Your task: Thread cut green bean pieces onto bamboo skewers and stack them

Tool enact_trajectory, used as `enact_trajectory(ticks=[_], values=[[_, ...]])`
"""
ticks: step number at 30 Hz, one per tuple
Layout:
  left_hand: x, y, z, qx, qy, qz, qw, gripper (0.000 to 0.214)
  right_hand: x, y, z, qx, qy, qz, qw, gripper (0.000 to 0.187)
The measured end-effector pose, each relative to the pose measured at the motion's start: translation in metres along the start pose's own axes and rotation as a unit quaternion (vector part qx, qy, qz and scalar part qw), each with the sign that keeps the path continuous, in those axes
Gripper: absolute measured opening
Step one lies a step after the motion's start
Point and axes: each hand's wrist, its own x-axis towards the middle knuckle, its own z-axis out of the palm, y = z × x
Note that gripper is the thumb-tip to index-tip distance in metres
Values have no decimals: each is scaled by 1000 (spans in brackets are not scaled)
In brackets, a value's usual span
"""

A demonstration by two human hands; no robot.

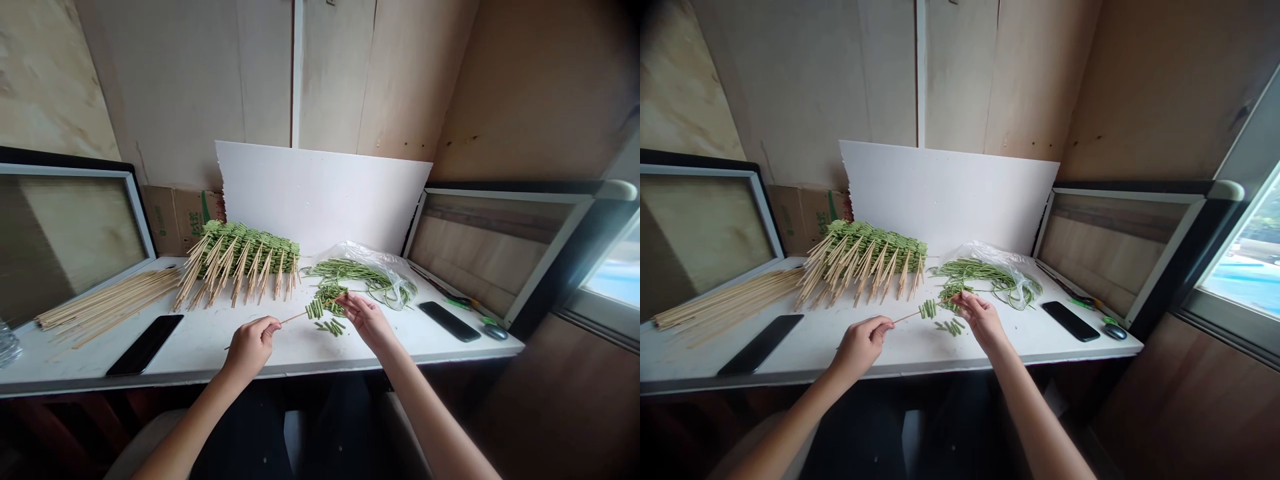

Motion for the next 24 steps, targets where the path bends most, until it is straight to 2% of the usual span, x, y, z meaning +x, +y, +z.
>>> enact_trajectory(ticks=[11,17,24], values=[[-1,-2,2,26,20,27,999,24,-4,-1,9,-8,38,-29,999,33],[-2,3,3,20,43,49,998,24,-7,-4,12,-17,39,-56,998,31],[-6,9,4,11,53,57,997,24,-14,10,25,-15,28,-50,998,34]])
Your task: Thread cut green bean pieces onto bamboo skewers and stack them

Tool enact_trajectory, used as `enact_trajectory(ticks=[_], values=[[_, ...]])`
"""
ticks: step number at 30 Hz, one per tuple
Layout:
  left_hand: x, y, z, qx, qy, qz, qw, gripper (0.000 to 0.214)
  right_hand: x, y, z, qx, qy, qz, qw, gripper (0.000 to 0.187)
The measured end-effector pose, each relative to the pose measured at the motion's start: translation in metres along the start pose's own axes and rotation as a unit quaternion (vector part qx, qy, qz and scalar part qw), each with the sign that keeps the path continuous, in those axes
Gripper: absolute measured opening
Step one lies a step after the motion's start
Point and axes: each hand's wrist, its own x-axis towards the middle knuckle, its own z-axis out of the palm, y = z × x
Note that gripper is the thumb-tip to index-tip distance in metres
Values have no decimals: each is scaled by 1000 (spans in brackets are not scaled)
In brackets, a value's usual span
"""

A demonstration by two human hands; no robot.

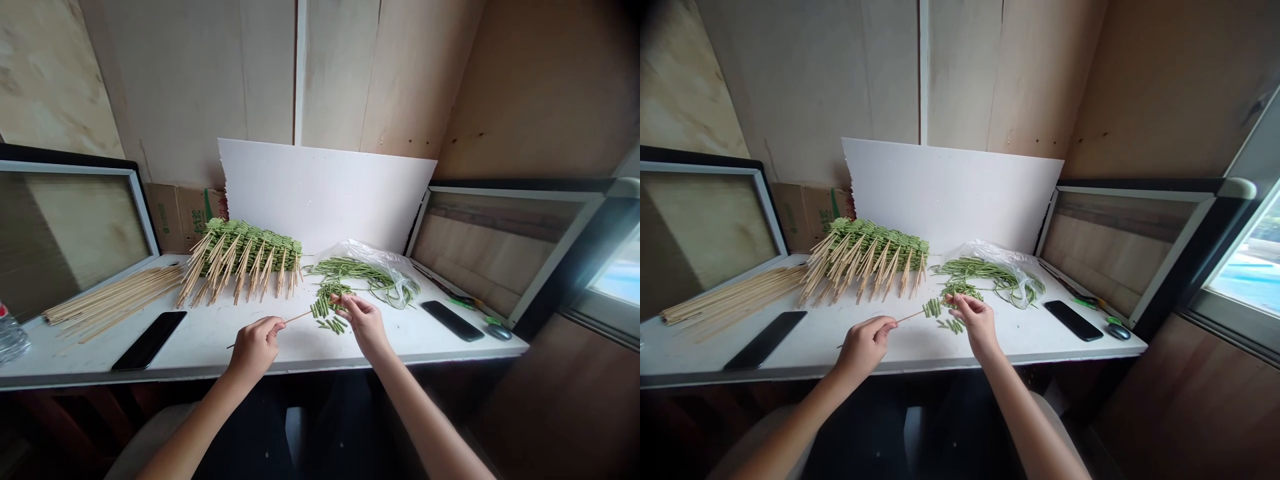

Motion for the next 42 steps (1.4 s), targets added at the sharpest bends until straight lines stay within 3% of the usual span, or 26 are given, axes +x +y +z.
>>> enact_trajectory(ticks=[7,12,16,18,20,22,24,31,33,38,42], values=[[0,10,1,-21,3,-6,1000,24,-9,11,11,-10,4,7,1000,33],[3,5,0,-35,5,-24,999,23,-9,18,11,-23,7,29,999,38],[3,-2,1,-27,-7,-47,999,24,1,13,1,-38,-25,16,999,42],[3,-5,2,-15,-15,-61,998,25,9,12,-10,-111,-29,13,993,46],[3,-8,2,-3,-23,-75,997,26,17,15,-25,-269,-29,4,963,44],[4,-11,2,2,-33,-86,996,28,24,20,-41,-440,-29,-29,897,36],[4,-13,2,1,-43,-94,995,29,27,26,-53,-526,-29,-53,848,27],[2,-15,2,7,-64,-102,993,28,23,45,-59,-576,-5,-62,815,11],[2,-14,2,8,-66,-96,993,28,22,48,-58,-561,3,-73,825,11],[3,-14,2,9,-58,-91,994,27,27,43,-58,-466,4,-99,879,23],[5,-12,1,1,-56,-90,994,28,29,25,-51,-290,-32,-30,956,47]])
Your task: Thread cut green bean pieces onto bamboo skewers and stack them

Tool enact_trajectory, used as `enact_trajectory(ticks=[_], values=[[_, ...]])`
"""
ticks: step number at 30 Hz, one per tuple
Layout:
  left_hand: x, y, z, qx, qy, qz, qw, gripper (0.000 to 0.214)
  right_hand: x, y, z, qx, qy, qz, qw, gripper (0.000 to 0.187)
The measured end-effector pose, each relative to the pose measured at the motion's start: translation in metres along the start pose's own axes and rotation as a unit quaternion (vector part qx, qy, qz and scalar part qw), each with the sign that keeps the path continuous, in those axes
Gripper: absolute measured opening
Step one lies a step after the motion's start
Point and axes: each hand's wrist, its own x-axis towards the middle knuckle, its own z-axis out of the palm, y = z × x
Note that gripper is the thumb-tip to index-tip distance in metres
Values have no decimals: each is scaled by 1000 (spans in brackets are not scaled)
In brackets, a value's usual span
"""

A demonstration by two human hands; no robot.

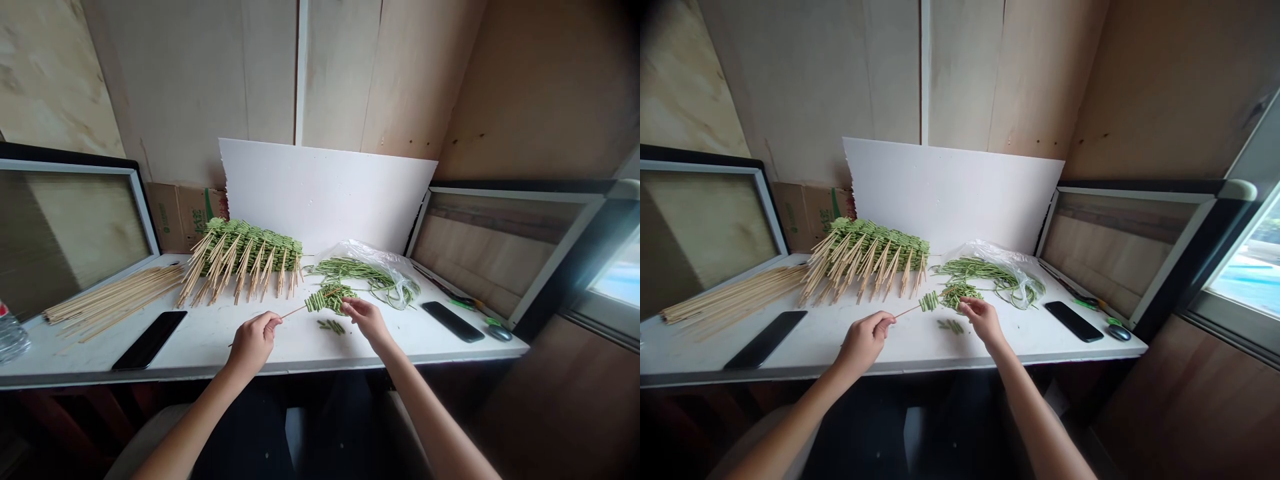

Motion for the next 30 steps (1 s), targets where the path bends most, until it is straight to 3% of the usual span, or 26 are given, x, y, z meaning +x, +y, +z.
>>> enact_trajectory(ticks=[3,8,15,30], values=[[0,2,0,-7,-2,5,1000,28,-3,-18,0,158,-21,19,987,51],[-2,2,0,-12,5,18,1000,29,-8,-40,4,249,-29,28,968,36],[-1,4,-1,-12,10,27,1000,28,-9,-48,5,249,11,40,968,42],[-2,-1,2,-14,6,29,999,26,-9,-44,8,266,-2,28,964,37]])
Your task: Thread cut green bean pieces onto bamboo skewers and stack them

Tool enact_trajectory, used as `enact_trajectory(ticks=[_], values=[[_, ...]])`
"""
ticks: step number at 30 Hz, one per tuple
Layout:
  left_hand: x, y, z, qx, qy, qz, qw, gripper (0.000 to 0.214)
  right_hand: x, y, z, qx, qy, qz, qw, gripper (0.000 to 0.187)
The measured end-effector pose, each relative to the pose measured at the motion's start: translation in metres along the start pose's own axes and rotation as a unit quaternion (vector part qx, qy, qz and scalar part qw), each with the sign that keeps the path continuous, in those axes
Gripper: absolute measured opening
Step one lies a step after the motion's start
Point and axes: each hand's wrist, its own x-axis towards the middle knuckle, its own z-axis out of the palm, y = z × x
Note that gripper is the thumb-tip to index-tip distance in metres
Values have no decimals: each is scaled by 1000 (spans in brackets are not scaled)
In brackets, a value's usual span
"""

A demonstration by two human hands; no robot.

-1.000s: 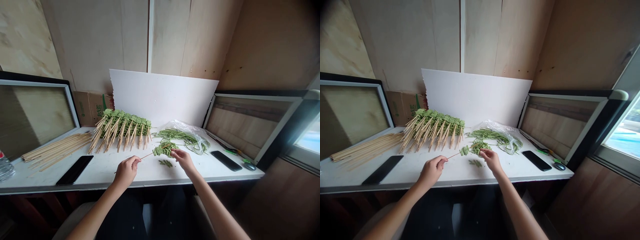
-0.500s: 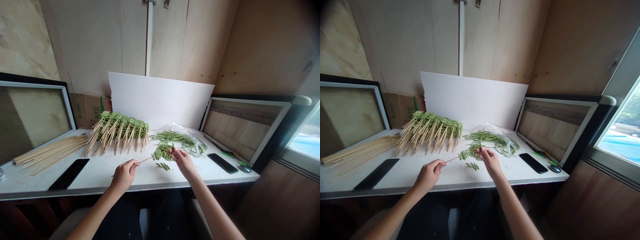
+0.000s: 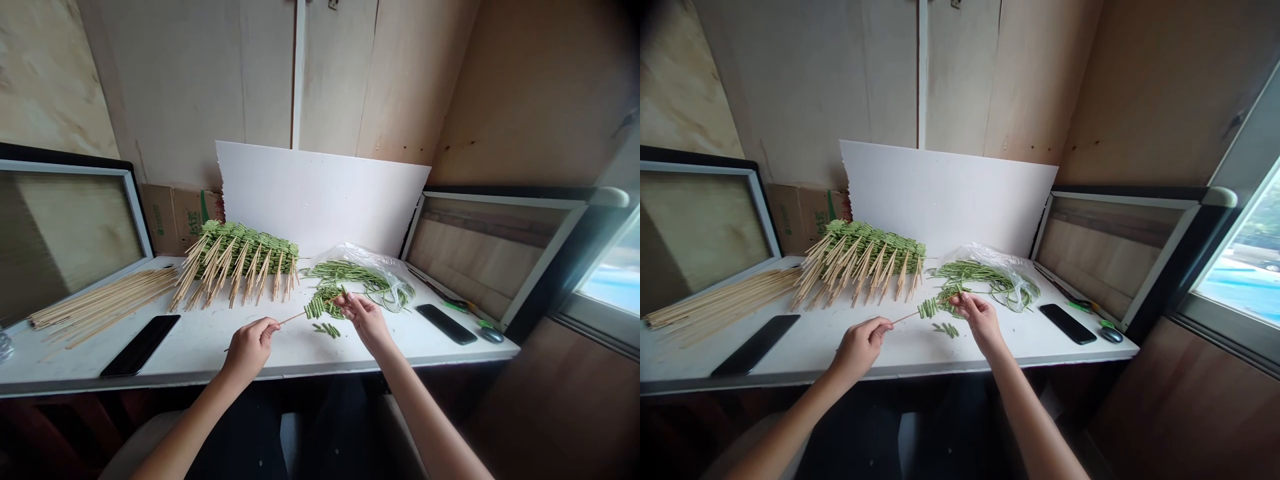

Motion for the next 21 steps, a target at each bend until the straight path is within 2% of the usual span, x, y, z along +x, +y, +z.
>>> enact_trajectory(ticks=[8,21], values=[[-1,1,-1,0,2,1,1000,25,-3,-1,2,3,-14,-4,1000,33],[-1,0,0,-2,6,2,1000,25,-1,1,2,13,9,8,1000,34]])
